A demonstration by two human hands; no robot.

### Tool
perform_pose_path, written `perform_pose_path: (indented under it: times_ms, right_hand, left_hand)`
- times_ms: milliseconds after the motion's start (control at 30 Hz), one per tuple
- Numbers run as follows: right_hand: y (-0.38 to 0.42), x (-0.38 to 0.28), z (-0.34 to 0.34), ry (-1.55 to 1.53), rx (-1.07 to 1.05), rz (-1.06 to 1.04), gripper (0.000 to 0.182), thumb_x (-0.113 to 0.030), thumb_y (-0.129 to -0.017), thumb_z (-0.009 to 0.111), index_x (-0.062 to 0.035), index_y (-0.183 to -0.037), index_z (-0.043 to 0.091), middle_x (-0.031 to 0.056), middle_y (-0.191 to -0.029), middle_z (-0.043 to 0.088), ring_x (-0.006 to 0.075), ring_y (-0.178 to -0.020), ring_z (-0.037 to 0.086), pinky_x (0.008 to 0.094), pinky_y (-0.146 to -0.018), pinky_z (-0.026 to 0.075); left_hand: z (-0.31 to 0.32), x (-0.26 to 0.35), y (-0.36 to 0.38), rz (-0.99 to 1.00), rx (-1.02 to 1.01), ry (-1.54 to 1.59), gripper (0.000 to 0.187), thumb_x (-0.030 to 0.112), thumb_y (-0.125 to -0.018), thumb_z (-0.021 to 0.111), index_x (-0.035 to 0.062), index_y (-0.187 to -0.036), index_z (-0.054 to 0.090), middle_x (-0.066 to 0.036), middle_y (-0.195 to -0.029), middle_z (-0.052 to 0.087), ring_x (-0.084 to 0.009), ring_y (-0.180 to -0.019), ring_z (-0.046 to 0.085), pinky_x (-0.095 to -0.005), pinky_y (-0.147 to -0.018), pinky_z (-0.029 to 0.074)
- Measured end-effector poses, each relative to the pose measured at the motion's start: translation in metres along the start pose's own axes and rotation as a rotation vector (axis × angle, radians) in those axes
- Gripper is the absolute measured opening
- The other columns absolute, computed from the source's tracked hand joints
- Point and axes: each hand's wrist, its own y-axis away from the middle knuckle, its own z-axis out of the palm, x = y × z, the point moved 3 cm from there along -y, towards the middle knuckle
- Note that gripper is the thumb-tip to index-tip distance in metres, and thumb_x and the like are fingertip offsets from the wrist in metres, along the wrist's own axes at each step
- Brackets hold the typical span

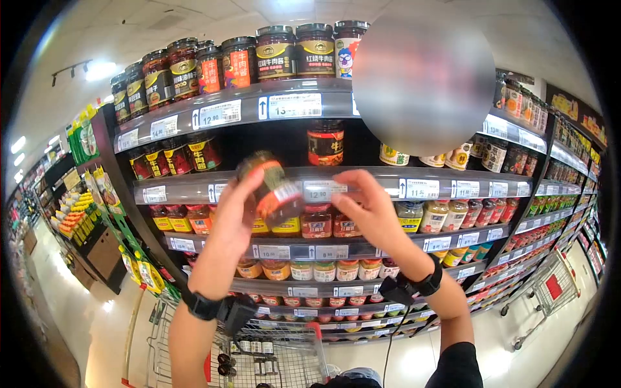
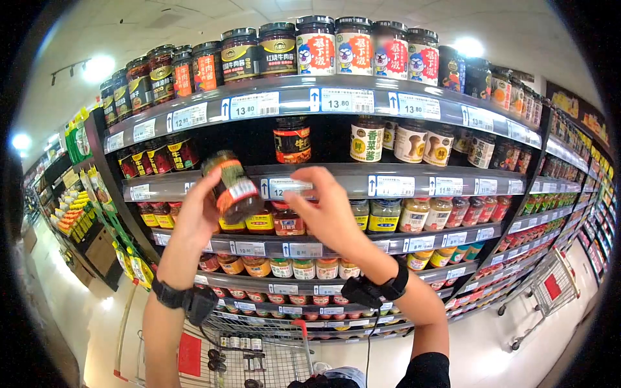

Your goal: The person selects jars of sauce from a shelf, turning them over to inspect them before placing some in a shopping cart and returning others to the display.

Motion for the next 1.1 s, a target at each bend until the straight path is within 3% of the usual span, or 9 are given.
perform_pose_path:
  times_ms: [133, 233, 367, 467, 600, 700, 800, 900, 1100]
  right_hand:
    - [-0.019, 0.004, -0.021, 0.246, 0.09, -0.118, 0.029, -0.013, -0.079, 0.061, 0.0007, -0.102, 0.049, 0.0157, -0.1, 0.051, 0.0288, -0.084, 0.055, 0.0324, -0.073, 0.046]
    - [-0.026, -0.004, -0.028, 0.347, 0.09, -0.099, 0.032, -0.01, -0.078, 0.06, 0.0006, -0.104, 0.047, 0.0175, -0.101, 0.049, 0.032, -0.09, 0.052, 0.0353, -0.077, 0.044]
    - [-0.043, 0.015, -0.031, 0.576, 0.181, -0.367, 0.04, -0.009, -0.077, 0.059, 0.0008, -0.112, 0.043, 0.0226, -0.103, 0.046, 0.0375, -0.102, 0.042, 0.042, -0.087, 0.037]
    - [-0.054, 0.023, -0.032, 0.654, 0.226, -0.359, 0.051, -0.015, -0.077, 0.061, -0.002, -0.121, 0.039, 0.0231, -0.101, 0.048, 0.0376, -0.099, 0.046, 0.0418, -0.082, 0.041]
    - [-0.063, 0.027, -0.032, 0.612, 0.088, -0.255, 0.064, -0.024, -0.076, 0.063, -0.0061, -0.129, 0.032, 0.0221, -0.094, 0.052, 0.0375, -0.084, 0.055, 0.0422, -0.069, 0.047]
    - [-0.066, 0.03, -0.031, 0.643, 0.043, -0.219, 0.067, -0.027, -0.076, 0.064, -0.0085, -0.131, 0.031, 0.0218, -0.087, 0.054, 0.0378, -0.072, 0.058, 0.0416, -0.061, 0.048]
    - [-0.068, 0.029, -0.034, 0.574, 0.046, -0.058, 0.067, -0.023, -0.077, 0.064, -0.0078, -0.132, 0.029, 0.0257, -0.105, 0.054, 0.0371, -0.092, 0.056, 0.0404, -0.075, 0.046]
    - [-0.077, 0.032, -0.038, 0.561, 0.078, -0.131, 0.061, -0.02, -0.079, 0.062, -0.0057, -0.13, 0.032, 0.024, -0.105, 0.055, 0.0327, -0.09, 0.058, 0.0365, -0.073, 0.047]
    - [-0.089, 0.041, -0.035, 0.131, -0.059, -0.082, 0.042, -0.007, -0.088, 0.048, -0.0042, -0.128, 0.038, 0.0165, -0.105, 0.056, 0.0176, -0.092, 0.054, 0.0257, -0.079, 0.042]
  left_hand:
    - [0.0, 0.012, -0.037, 0.173, 0.139, -0.071, 0.039, 0.022, -0.079, 0.064, 0.0018, -0.11, 0.052, -0.007, -0.102, 0.058, -0.017, -0.092, 0.056, -0.0333, -0.081, 0.045]
    - [0.004, 0.018, -0.062, 0.16, 0.156, -0.059, 0.033, 0.022, -0.08, 0.063, 0.0025, -0.106, 0.054, -0.007, -0.101, 0.058, -0.0167, -0.091, 0.056, -0.0331, -0.081, 0.045]
    - [0.006, 0.022, -0.1, 0.07, 0.152, -0.148, 0.025, 0.017, -0.082, 0.059, 0.0039, -0.102, 0.056, -0.007, -0.1, 0.058, -0.0175, -0.092, 0.055, -0.0332, -0.081, 0.044]
    - [0.015, 0.013, -0.127, 0.073, 0.088, -0.15, 0.022, 0.001, -0.08, 0.056, 0.004, -0.102, 0.056, -0.008, -0.102, 0.059, -0.019, -0.094, 0.055, -0.0373, -0.083, 0.042]
    - [0.029, 0.005, -0.137, 0.132, -0.004, -0.399, 0.037, -0.006, -0.072, 0.062, 0.0032, -0.107, 0.053, -0.007, -0.101, 0.06, -0.0187, -0.094, 0.056, -0.0346, -0.085, 0.042]
    - [0.035, 0.002, -0.14, 0.083, -0.112, -0.473, 0.037, -0.002, -0.074, 0.063, 0.0048, -0.109, 0.052, -0.007, -0.104, 0.058, -0.0189, -0.097, 0.054, -0.0367, -0.087, 0.039]
    - [0.033, 0.006, -0.143, 0.001, -0.124, -0.625, 0.031, 0.008, -0.081, 0.06, 0.0073, -0.11, 0.052, -0.006, -0.107, 0.056, -0.019, -0.098, 0.052, -0.037, -0.086, 0.038]
    - [0.01, 0.011, -0.161, -0.02, -0.122, -0.695, 0.027, 0.025, -0.089, 0.05, 0.0113, -0.113, 0.051, -0.003, -0.11, 0.054, -0.0181, -0.1, 0.049, -0.037, -0.083, 0.038]
    - [0.058, 0.013, -0.131, 0.102, -0.032, -0.951, 0.03, 0.031, -0.089, 0.049, 0.0101, -0.111, 0.051, -0.004, -0.107, 0.055, -0.0172, -0.097, 0.05, -0.0376, -0.078, 0.039]
